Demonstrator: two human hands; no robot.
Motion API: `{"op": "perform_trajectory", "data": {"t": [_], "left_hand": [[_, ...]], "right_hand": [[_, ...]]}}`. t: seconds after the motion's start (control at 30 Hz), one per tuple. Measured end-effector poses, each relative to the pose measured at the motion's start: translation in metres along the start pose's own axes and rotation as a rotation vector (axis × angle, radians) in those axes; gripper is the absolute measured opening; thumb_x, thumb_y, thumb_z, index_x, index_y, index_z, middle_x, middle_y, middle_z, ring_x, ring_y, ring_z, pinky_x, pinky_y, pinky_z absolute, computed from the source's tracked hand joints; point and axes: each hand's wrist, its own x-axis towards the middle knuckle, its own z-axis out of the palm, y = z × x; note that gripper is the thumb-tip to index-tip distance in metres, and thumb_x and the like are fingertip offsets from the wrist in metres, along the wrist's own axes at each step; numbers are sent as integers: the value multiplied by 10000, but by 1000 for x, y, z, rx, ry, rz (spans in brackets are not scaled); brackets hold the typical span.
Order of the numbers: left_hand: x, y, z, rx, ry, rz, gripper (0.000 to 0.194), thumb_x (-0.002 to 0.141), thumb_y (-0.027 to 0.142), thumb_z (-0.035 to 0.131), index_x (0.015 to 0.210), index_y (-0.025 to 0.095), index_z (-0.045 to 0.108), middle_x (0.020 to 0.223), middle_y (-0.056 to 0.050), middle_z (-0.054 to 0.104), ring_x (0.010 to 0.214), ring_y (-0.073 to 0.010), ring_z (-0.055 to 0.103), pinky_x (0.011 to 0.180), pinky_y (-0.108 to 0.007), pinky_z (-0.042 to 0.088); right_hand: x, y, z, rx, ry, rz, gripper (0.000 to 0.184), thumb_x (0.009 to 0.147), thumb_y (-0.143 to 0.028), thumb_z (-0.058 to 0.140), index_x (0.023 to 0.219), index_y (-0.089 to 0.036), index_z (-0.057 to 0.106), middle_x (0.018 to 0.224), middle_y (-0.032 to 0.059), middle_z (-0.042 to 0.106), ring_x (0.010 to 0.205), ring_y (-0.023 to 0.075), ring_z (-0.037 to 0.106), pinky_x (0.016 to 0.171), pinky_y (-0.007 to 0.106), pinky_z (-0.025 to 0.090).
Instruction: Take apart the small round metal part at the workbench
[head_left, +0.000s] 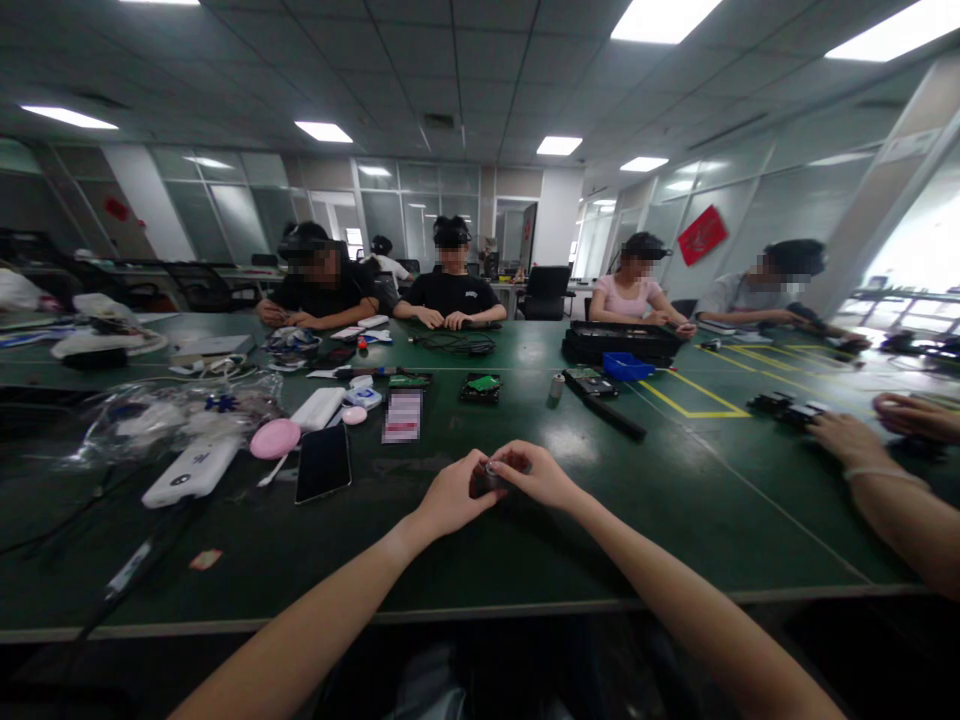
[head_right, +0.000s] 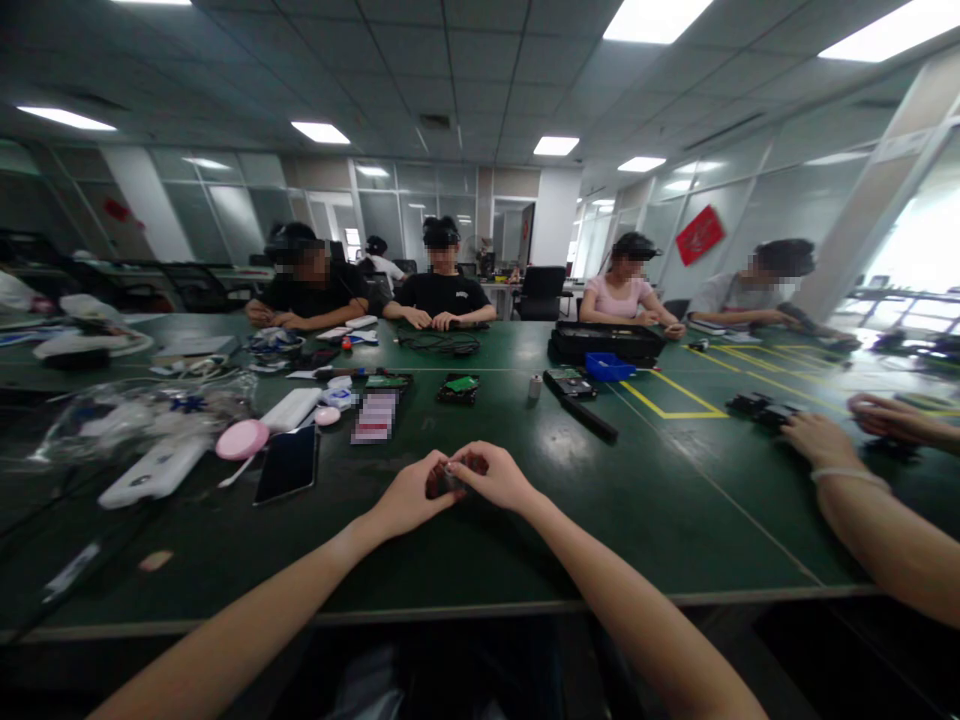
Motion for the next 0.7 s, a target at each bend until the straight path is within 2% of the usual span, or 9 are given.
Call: {"op": "perform_trajectory", "data": {"t": [0.4, 0.7], "left_hand": [[0, 0, 0, -15, 3, -1, 294, 750, 396, 664, 949, 217, 540, 774, 10, 613, 650, -162, 575, 581, -252, 415], [0, 1, 0, -29, 1, -15, 302, 744, 395, 664, 951, 214, 540, 812, 0, 620, 674, -170, 578, 598, -258, 432]], "right_hand": [[0, 0, -1, -28, 31, -12, 258, 869, -393, 554, 932, -182, 688, 812, 36, 645, 662, 127, 549, 601, 240, 434], [1, 0, -6, -87, 118, 25, 236, 870, -365, 549, 951, -183, 676, 769, 27, 639, 644, 131, 544, 589, 240, 427]]}}
